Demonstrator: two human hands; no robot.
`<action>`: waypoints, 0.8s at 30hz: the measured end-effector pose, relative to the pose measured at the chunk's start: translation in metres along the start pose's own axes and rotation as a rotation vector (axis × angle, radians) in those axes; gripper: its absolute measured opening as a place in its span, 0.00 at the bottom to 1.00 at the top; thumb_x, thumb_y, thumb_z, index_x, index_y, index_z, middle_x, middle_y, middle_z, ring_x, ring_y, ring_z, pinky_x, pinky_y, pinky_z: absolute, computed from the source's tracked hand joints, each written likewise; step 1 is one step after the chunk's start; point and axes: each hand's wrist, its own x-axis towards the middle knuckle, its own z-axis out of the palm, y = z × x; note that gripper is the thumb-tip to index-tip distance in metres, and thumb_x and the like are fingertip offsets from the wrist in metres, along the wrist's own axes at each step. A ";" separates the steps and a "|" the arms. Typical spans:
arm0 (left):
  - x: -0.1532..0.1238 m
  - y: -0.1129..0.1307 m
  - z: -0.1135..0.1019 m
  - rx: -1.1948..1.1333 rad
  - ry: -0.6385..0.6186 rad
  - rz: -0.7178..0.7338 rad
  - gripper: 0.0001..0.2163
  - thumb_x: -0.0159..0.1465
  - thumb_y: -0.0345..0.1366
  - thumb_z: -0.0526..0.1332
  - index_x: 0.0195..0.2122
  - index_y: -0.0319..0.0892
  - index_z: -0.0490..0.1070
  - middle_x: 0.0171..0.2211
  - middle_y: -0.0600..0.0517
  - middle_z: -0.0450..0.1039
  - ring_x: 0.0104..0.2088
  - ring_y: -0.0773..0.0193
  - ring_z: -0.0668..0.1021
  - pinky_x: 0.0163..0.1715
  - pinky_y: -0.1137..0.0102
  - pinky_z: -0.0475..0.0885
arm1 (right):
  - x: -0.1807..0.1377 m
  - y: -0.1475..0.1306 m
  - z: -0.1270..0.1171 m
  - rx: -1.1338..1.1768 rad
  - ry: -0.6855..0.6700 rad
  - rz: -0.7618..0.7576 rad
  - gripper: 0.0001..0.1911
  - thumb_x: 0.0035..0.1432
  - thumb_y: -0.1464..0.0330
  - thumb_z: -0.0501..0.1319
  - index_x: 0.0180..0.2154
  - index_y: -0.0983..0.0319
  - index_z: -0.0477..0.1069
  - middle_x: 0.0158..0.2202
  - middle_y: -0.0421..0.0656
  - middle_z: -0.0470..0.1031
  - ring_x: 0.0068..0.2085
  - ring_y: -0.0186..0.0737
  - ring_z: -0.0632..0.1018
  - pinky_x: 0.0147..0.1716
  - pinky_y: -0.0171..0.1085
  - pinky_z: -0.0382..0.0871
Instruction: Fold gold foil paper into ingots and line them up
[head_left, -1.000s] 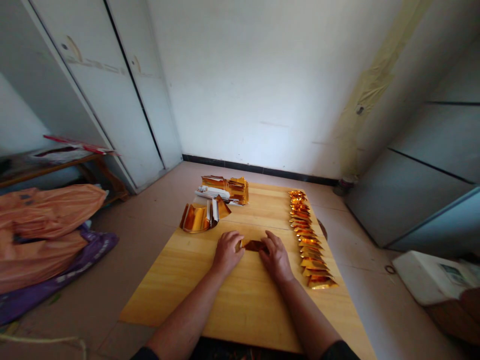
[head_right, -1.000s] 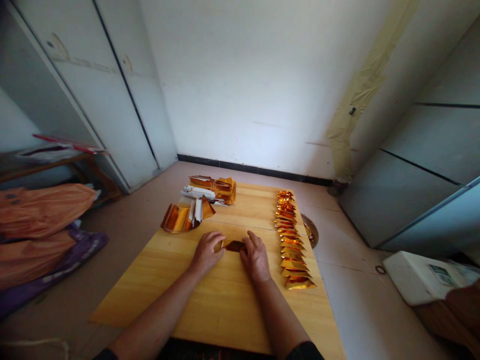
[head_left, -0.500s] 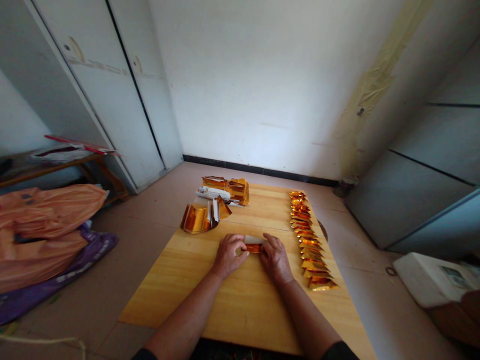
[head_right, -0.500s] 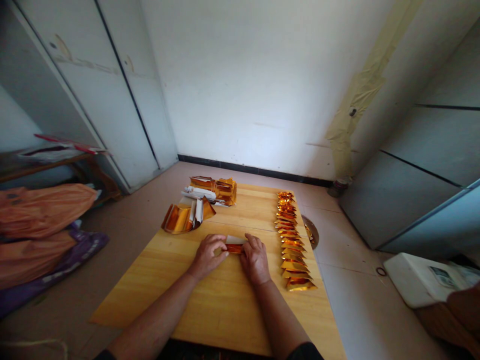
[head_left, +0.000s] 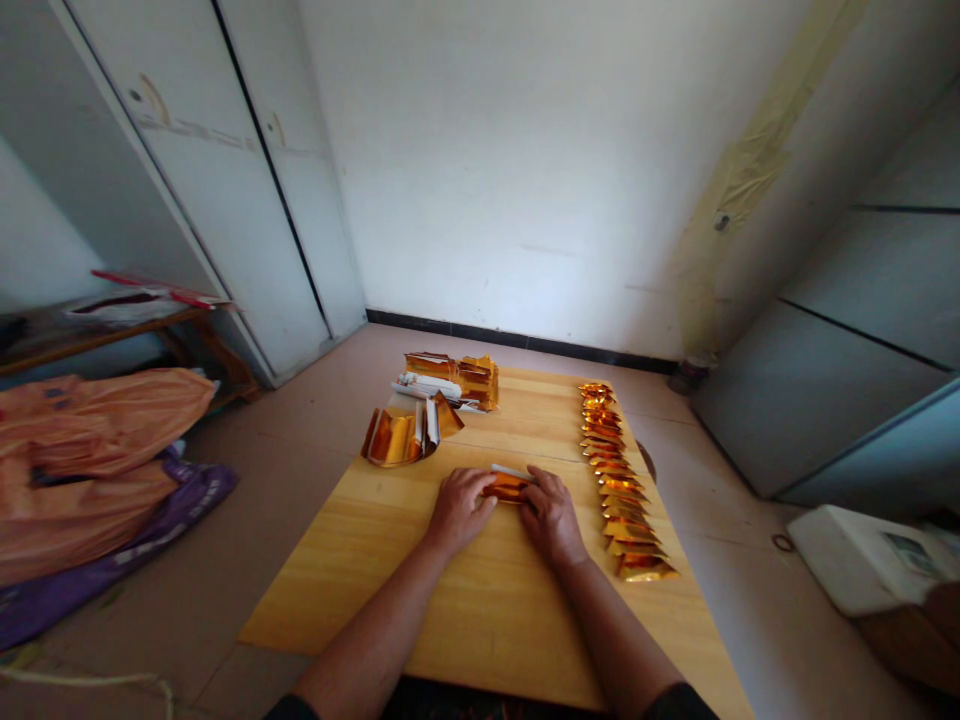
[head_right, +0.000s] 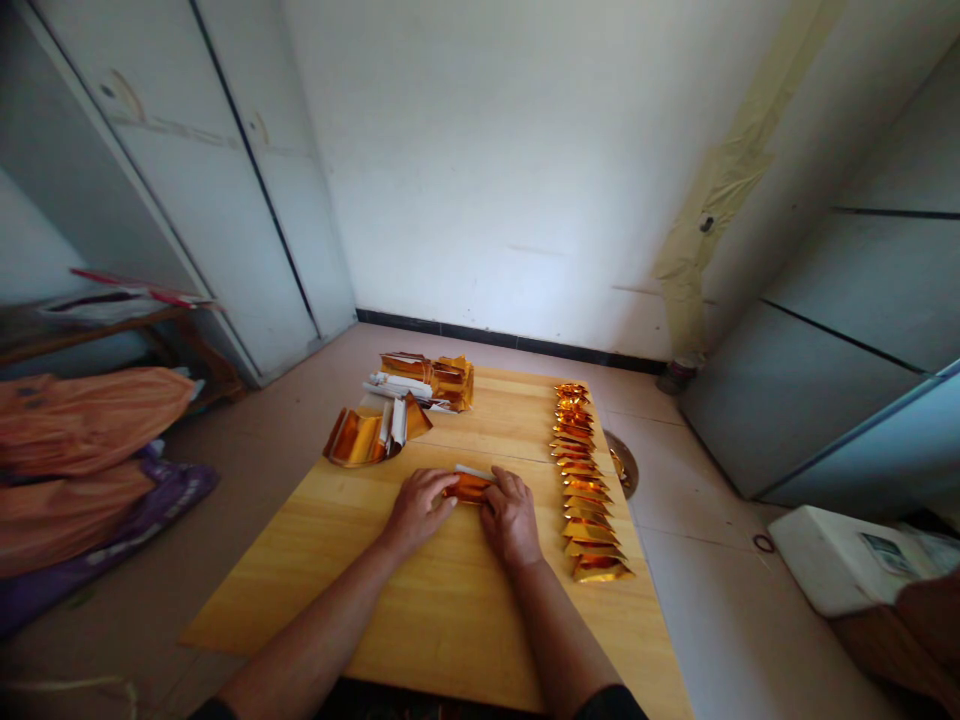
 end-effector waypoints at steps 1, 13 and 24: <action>0.000 0.000 0.000 0.000 0.002 0.002 0.14 0.55 0.31 0.61 0.44 0.45 0.74 0.43 0.48 0.75 0.44 0.56 0.73 0.47 0.59 0.67 | 0.000 0.000 0.000 0.000 0.000 0.003 0.08 0.53 0.75 0.57 0.33 0.59 0.74 0.52 0.49 0.69 0.52 0.47 0.69 0.48 0.47 0.65; -0.005 -0.005 0.003 -0.173 0.026 -0.136 0.30 0.49 0.26 0.58 0.55 0.44 0.58 0.45 0.49 0.72 0.45 0.59 0.75 0.51 0.59 0.67 | -0.003 0.005 0.001 0.201 0.029 0.014 0.08 0.59 0.69 0.55 0.34 0.59 0.73 0.53 0.49 0.69 0.52 0.44 0.71 0.51 0.45 0.67; -0.002 -0.006 0.001 -0.161 0.219 -0.123 0.24 0.48 0.27 0.60 0.48 0.42 0.63 0.46 0.46 0.69 0.49 0.56 0.72 0.51 0.59 0.67 | 0.000 0.005 -0.002 0.247 0.085 0.016 0.07 0.59 0.67 0.58 0.33 0.58 0.75 0.52 0.49 0.70 0.51 0.45 0.71 0.50 0.46 0.67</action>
